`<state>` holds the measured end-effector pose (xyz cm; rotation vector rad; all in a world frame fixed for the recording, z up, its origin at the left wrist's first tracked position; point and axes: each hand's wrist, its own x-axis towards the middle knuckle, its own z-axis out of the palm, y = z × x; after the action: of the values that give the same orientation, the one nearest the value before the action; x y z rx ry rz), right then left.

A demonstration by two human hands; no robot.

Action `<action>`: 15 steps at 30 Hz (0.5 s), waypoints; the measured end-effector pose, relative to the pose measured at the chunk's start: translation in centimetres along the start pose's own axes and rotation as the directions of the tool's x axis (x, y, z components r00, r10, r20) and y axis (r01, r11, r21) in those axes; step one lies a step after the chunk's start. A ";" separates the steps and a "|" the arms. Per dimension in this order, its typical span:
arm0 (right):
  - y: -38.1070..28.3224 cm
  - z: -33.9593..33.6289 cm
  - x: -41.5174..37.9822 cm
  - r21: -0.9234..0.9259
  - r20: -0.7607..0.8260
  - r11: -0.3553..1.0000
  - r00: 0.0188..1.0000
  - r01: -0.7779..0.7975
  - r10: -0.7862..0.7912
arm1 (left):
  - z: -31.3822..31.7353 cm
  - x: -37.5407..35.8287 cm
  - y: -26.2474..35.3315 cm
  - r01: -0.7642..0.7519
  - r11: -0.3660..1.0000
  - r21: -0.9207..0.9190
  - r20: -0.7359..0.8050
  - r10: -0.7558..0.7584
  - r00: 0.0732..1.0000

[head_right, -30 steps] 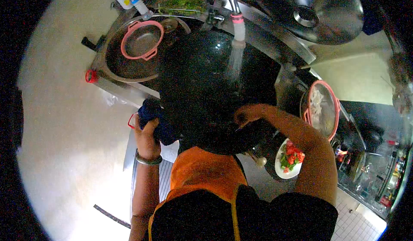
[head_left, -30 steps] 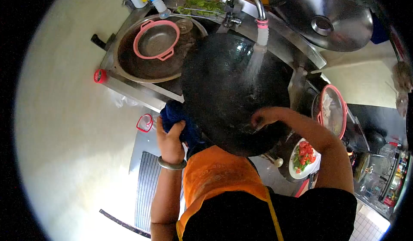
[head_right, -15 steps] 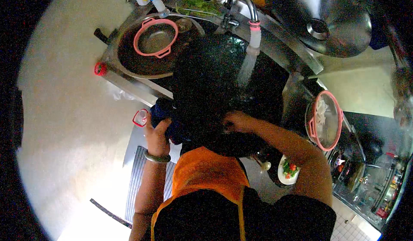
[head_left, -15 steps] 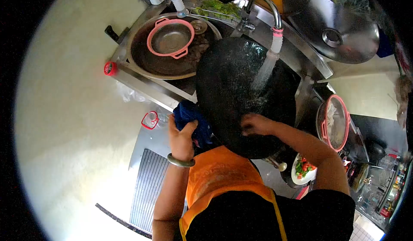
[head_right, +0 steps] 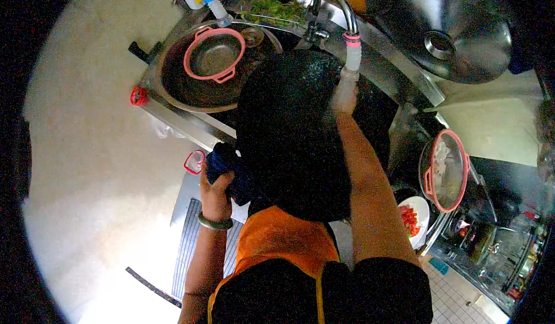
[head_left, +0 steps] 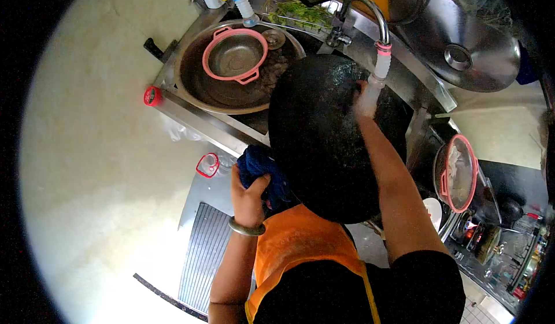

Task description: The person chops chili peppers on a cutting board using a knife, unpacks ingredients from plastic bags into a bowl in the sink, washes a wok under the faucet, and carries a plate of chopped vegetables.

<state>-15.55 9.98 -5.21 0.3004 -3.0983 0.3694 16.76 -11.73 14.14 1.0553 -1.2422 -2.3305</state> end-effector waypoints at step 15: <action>-18.2 -6.5 -8.9 0.817 0.057 0.528 0.877 0.234 -0.477 | 0.3 -0.3 0.2 0.003 0.999 0.040 0.001 -0.003 1.000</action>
<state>-3.47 -4.23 5.09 1.0605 -2.7253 1.8221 16.66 -11.53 14.57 1.0695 -1.2938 -2.3184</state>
